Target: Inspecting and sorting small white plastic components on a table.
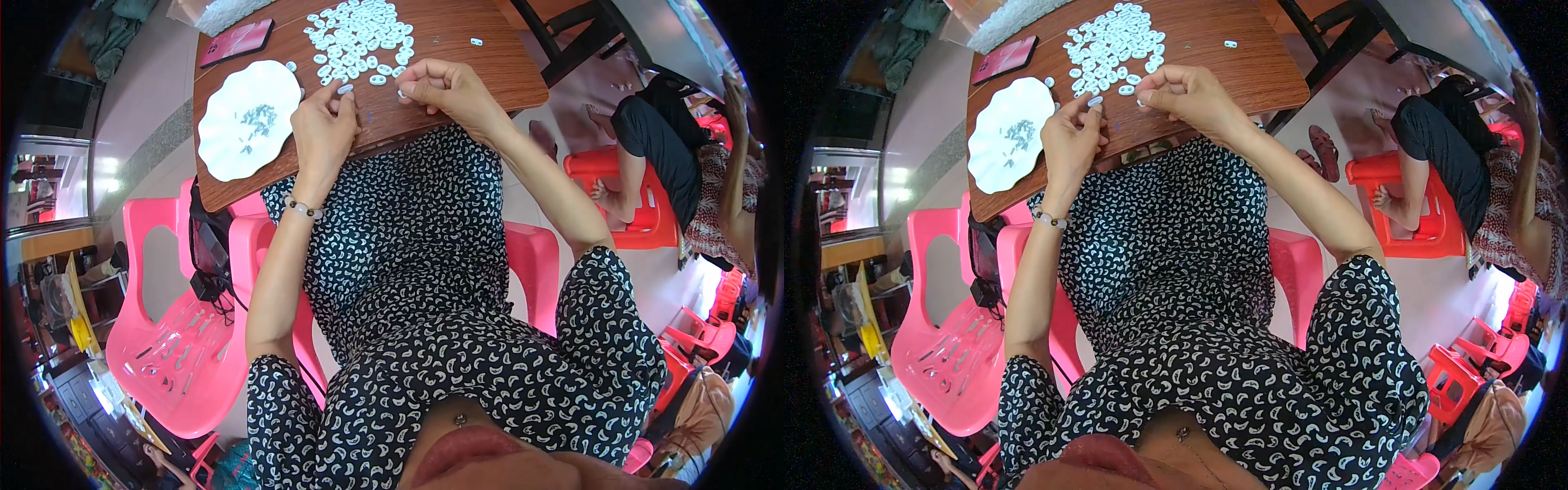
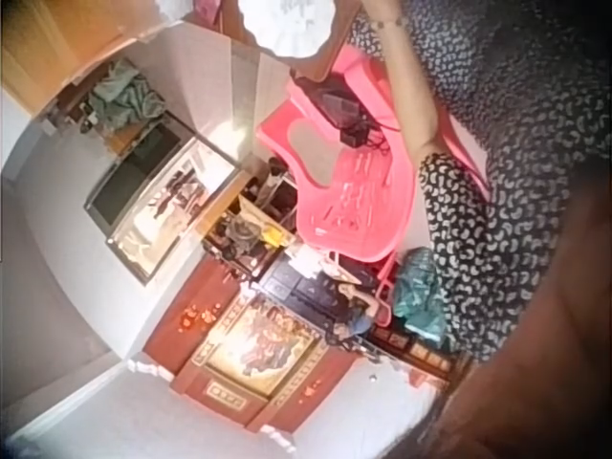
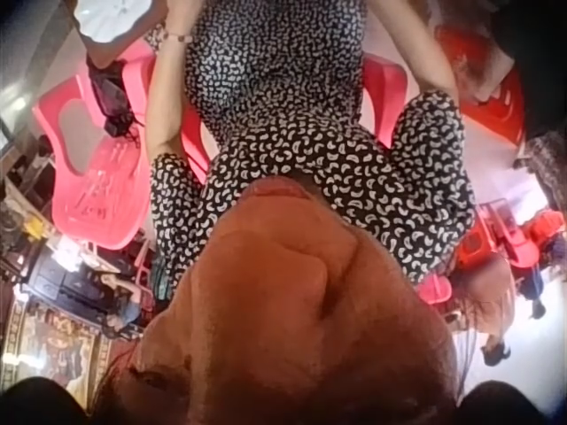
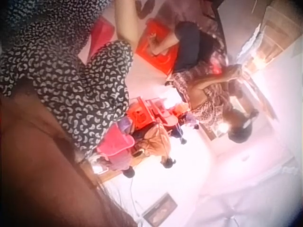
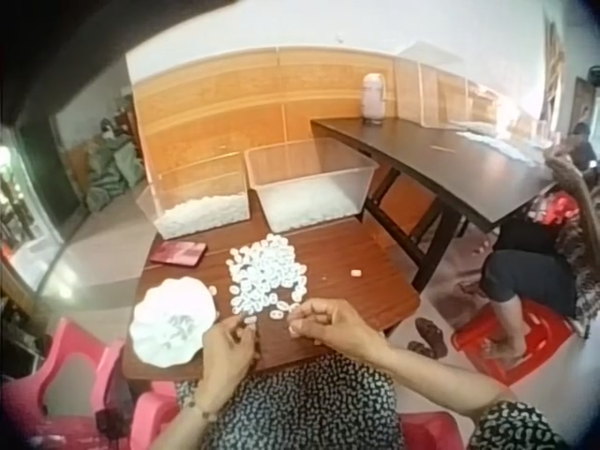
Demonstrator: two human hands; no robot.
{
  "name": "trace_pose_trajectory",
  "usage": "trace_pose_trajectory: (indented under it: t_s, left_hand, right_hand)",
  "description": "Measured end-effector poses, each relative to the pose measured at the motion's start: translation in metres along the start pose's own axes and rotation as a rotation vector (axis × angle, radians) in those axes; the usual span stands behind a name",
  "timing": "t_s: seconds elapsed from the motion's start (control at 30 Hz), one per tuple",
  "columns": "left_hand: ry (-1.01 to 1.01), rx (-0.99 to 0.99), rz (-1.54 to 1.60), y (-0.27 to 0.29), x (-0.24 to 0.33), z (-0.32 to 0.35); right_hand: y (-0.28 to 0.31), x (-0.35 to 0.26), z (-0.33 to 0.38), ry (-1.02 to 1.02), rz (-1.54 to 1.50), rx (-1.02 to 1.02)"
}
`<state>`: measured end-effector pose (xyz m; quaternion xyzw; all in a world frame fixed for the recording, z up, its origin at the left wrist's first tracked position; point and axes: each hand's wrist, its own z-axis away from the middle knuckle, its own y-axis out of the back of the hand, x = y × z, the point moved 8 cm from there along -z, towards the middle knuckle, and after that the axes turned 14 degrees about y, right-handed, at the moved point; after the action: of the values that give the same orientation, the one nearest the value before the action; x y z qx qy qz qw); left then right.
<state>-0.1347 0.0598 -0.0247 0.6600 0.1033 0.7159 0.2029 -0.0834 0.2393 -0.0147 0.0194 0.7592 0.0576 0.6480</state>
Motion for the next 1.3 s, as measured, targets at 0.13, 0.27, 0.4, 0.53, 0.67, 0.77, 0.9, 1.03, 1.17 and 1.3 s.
trace_pose_trajectory:
  t_s: [0.13,0.27,0.4,0.53,0.67,0.77,0.9,1.03,1.17,1.3]
  left_hand:
    - [0.001,-0.028,0.075,-0.001,-0.002,0.002]
    - [-0.031,0.005,0.198,0.002,-0.003,0.008]
    - [-0.036,-0.06,0.27,0.001,0.007,0.024]
    - [0.069,-0.229,0.386,-0.008,0.011,0.041]
    - [0.135,-0.345,0.43,-0.012,0.013,0.05]
    - [0.246,-0.424,0.481,-0.013,0.004,0.052]
    - [0.363,-0.521,0.522,-0.019,-0.003,0.058]
    - [0.438,-0.596,0.622,-0.023,-0.004,0.064]
    - [0.442,-0.595,0.711,-0.02,0.0,0.065]
    - [0.393,-0.449,0.729,-0.012,0.001,0.061]
  right_hand:
    - [-0.002,-0.003,0.002,0.051,-0.052,0.006]
    - [-0.01,-0.009,0.005,0.054,-0.033,-0.057]
    - [-0.013,-0.015,0.007,0.081,0.04,-0.049]
    - [-0.016,-0.014,0.01,-0.003,0.002,-0.08]
    - [-0.024,-0.019,0.011,0.066,0.003,-0.146]
    - [-0.029,-0.03,0.013,0.136,0.075,-0.169]
    - [-0.033,-0.046,0.017,0.187,0.181,-0.172]
    - [-0.034,-0.062,0.021,0.327,0.377,-0.159]
    - [-0.036,-0.068,0.02,0.344,0.357,-0.172]
    - [-0.037,-0.052,0.02,0.16,0.16,-0.112]
